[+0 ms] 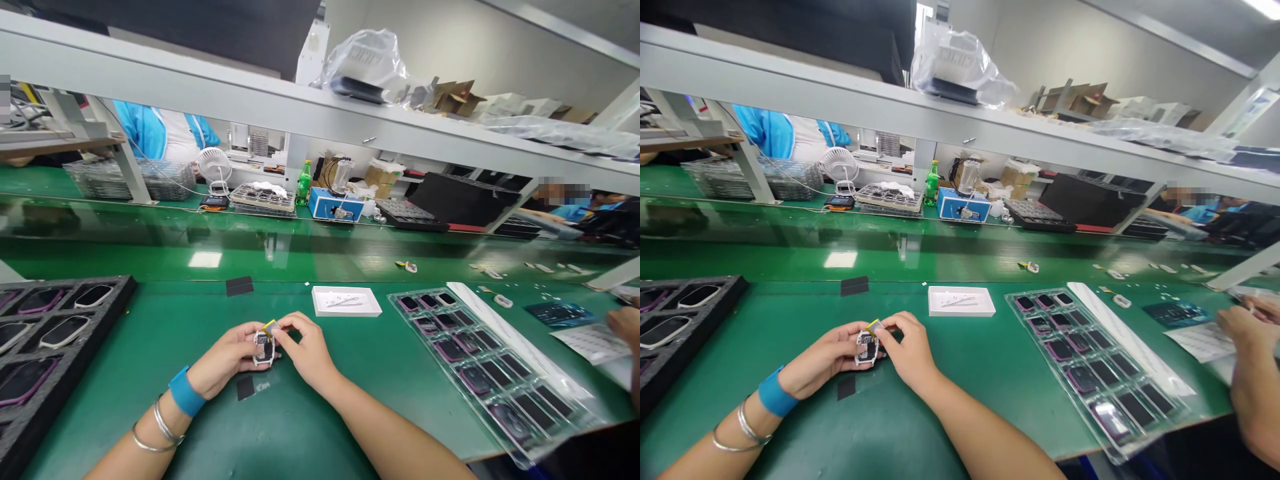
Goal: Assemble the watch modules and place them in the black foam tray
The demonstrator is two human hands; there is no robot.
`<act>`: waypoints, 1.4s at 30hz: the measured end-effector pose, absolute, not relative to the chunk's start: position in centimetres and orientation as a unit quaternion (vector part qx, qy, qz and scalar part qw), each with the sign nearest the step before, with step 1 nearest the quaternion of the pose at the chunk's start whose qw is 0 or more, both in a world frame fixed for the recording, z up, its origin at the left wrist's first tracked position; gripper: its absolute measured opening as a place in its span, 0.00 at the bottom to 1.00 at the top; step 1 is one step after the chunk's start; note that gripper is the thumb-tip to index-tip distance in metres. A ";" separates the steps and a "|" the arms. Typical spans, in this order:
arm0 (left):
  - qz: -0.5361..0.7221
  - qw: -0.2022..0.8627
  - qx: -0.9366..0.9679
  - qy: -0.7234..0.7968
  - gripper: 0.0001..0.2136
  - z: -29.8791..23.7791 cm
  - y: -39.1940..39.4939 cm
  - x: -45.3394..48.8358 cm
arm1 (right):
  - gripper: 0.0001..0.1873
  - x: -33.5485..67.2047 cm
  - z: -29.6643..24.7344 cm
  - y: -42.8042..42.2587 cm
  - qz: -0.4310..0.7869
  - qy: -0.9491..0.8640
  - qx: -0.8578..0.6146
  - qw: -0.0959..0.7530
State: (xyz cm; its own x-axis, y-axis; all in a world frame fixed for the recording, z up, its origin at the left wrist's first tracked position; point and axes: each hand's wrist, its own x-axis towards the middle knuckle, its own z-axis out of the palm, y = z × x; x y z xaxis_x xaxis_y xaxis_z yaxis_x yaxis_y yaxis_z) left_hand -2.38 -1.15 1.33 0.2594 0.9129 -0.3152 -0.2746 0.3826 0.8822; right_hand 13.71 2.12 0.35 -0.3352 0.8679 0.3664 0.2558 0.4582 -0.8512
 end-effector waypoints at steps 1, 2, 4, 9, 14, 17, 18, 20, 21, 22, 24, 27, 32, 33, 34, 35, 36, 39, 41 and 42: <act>0.420 0.707 0.366 0.436 0.15 1.3 -1.1 -2.4 | 0.04 13.7 0.5 2.0 0.328 -0.746 -0.383 0.435; 0.419 0.702 0.372 0.438 0.15 1.2 -1.1 -2.3 | 0.03 13.7 0.5 1.9 0.305 -0.755 -0.382 0.436; 0.413 0.683 0.387 0.462 0.13 0.9 -1.0 -2.2 | 0.03 13.6 0.5 1.7 0.262 -0.776 -0.373 0.437; 0.429 0.686 0.333 0.485 0.12 0.6 -1.1 -2.2 | 0.05 13.5 0.0 1.1 0.083 -0.856 -0.311 0.405; 0.475 0.733 0.242 0.422 0.14 0.7 -0.9 -2.9 | 0.08 13.7 -0.1 0.9 -0.039 -0.895 -0.295 0.333; 0.476 0.723 0.261 0.427 0.14 0.8 -0.8 -2.9 | 0.09 13.8 0.0 0.9 -0.020 -0.898 -0.296 0.326; 0.475 0.720 0.271 0.427 0.15 0.9 -0.8 -2.9 | 0.08 13.8 0.0 0.9 0.007 -0.894 -0.301 0.333; 0.473 0.718 0.293 0.417 0.17 0.9 -0.8 -2.9 | 0.08 13.8 0.0 1.2 0.098 -0.871 -0.323 0.357; 0.474 0.718 0.304 0.409 0.18 0.9 -0.9 -2.9 | 0.09 13.8 -0.1 1.3 0.157 -0.852 -0.335 0.370; 0.476 0.716 0.314 0.403 0.18 0.8 -0.9 -2.9 | 0.12 13.8 -0.1 1.5 0.224 -0.829 -0.345 0.379; 0.478 0.709 0.334 0.397 0.19 0.7 -1.0 -2.8 | 0.20 13.8 -0.4 1.9 0.379 -0.774 -0.340 0.376; 0.482 0.695 0.359 0.395 0.20 0.4 -1.0 -2.5 | 0.26 13.8 -0.9 2.1 0.566 -0.696 -0.285 0.337; 0.509 0.678 0.382 0.369 0.25 -0.4 -0.7 -2.0 | 0.26 13.6 -1.5 2.1 0.593 -0.665 -0.301 0.340; 0.516 0.674 0.380 0.367 0.27 -0.5 -0.6 -2.0 | 0.26 13.6 -1.6 2.2 0.585 -0.667 -0.310 0.342; 0.521 0.672 0.377 0.368 0.30 -0.7 -0.4 -2.0 | 0.27 13.6 -1.7 2.4 0.575 -0.670 -0.319 0.343; 0.524 0.668 0.373 0.374 0.33 -0.8 -0.2 -2.0 | 0.29 13.6 -1.8 2.6 0.561 -0.676 -0.329 0.345; 0.528 0.663 0.368 0.382 0.34 -0.8 -0.1 -2.1 | 0.31 13.6 -1.9 2.8 0.544 -0.685 -0.340 0.345; 0.551 0.627 0.354 0.421 0.28 -0.3 0.5 -2.7 | 0.33 14.0 -2.2 3.5 0.493 -0.707 -0.360 0.357; 0.578 0.588 0.343 0.450 0.20 0.8 1.0 -4.0 | 0.32 14.3 -2.5 4.0 0.479 -0.706 -0.365 0.372; 0.590 0.567 0.339 0.464 0.18 1.6 1.2 -4.9 | 0.32 14.5 -2.7 4.2 0.478 -0.702 -0.369 0.377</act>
